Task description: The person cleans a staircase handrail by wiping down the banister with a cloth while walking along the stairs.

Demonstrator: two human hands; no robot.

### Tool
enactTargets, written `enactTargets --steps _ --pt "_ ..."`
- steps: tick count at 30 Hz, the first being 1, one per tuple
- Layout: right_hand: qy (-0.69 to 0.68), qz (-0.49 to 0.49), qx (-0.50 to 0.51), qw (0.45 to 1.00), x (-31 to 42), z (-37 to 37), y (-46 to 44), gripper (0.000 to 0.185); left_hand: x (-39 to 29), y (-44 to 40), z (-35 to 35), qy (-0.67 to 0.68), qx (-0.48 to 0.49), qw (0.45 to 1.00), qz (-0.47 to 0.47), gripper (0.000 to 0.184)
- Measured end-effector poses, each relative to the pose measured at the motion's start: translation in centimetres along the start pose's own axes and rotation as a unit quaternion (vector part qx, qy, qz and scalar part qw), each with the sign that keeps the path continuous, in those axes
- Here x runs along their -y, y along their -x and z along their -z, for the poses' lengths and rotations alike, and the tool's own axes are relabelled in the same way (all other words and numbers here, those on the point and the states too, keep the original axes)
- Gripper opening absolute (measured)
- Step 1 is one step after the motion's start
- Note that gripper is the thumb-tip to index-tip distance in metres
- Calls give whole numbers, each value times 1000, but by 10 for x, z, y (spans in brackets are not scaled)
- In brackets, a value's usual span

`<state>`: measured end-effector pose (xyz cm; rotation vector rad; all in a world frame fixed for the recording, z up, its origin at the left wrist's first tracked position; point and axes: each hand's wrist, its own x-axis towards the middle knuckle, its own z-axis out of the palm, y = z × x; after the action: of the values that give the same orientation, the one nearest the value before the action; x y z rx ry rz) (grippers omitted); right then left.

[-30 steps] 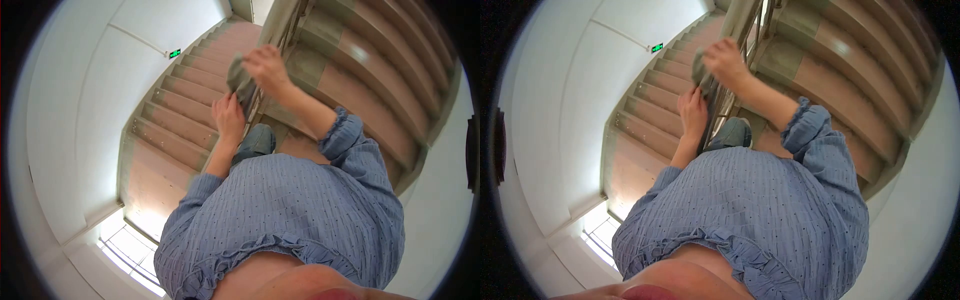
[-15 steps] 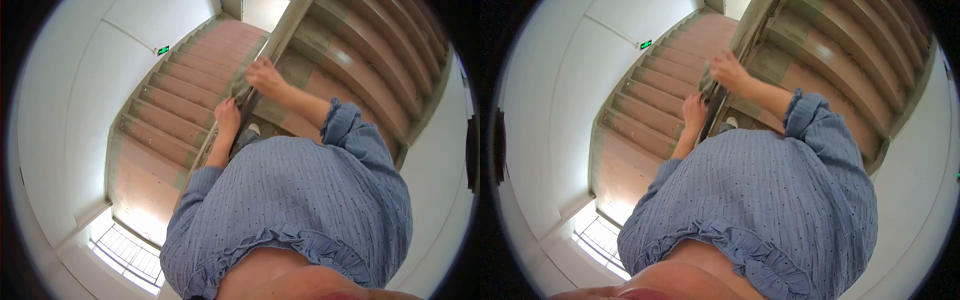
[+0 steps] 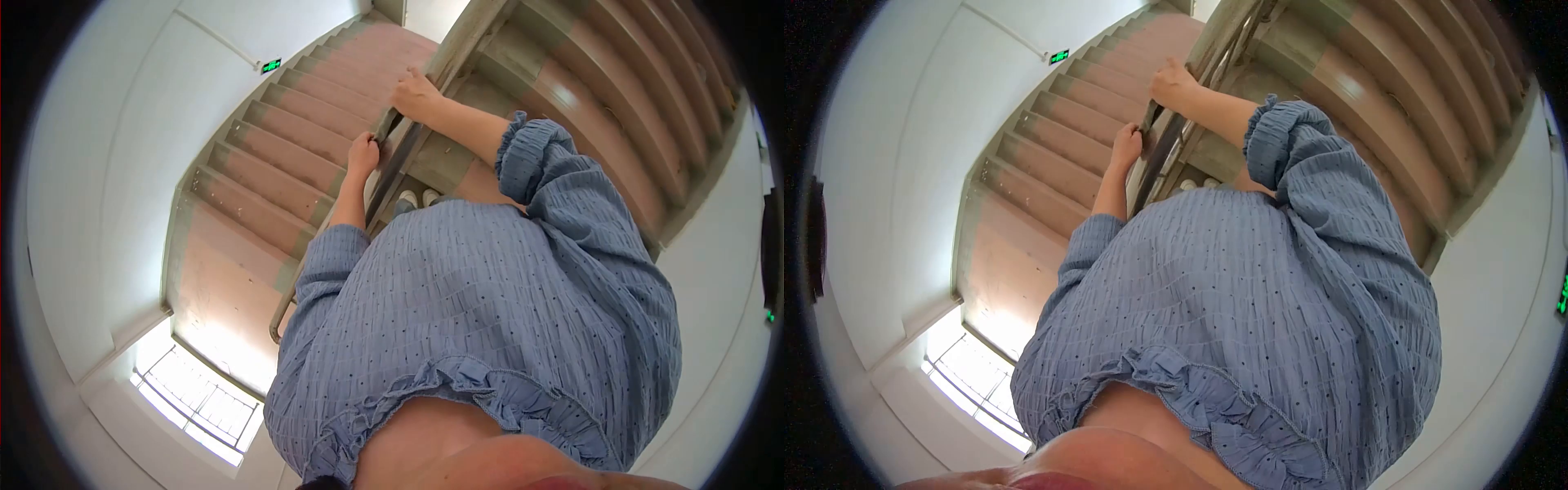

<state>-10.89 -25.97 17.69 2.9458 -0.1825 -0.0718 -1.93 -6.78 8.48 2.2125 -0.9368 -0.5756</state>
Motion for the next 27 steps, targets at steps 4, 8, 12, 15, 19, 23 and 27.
enactTargets --steps 4,8,12,15,19,23,27 --pt "-2 -8 -29 1000 -15 -31 36 11 -2 6 -41 12 12 1000 -5 29" --pt "-34 -53 -198 978 -29 -66 68 11 -9 11 -62 34 -94 988 -115 25" --pt "-129 -34 -252 959 32 -100 90 11 32 60 -60 11 -112 985 -129 21" --pt "-189 -11 -220 957 62 -117 102 11 64 89 -68 -33 -156 980 -121 19" --pt "-195 -63 -275 939 31 -111 101 17 39 69 -83 -36 -168 970 -170 21" --pt "-181 -197 -322 908 -10 -123 112 32 -12 28 -96 -80 -174 954 -231 30" --pt "-266 -217 -277 897 22 -138 129 37 8 53 -113 -99 -172 954 -223 31"
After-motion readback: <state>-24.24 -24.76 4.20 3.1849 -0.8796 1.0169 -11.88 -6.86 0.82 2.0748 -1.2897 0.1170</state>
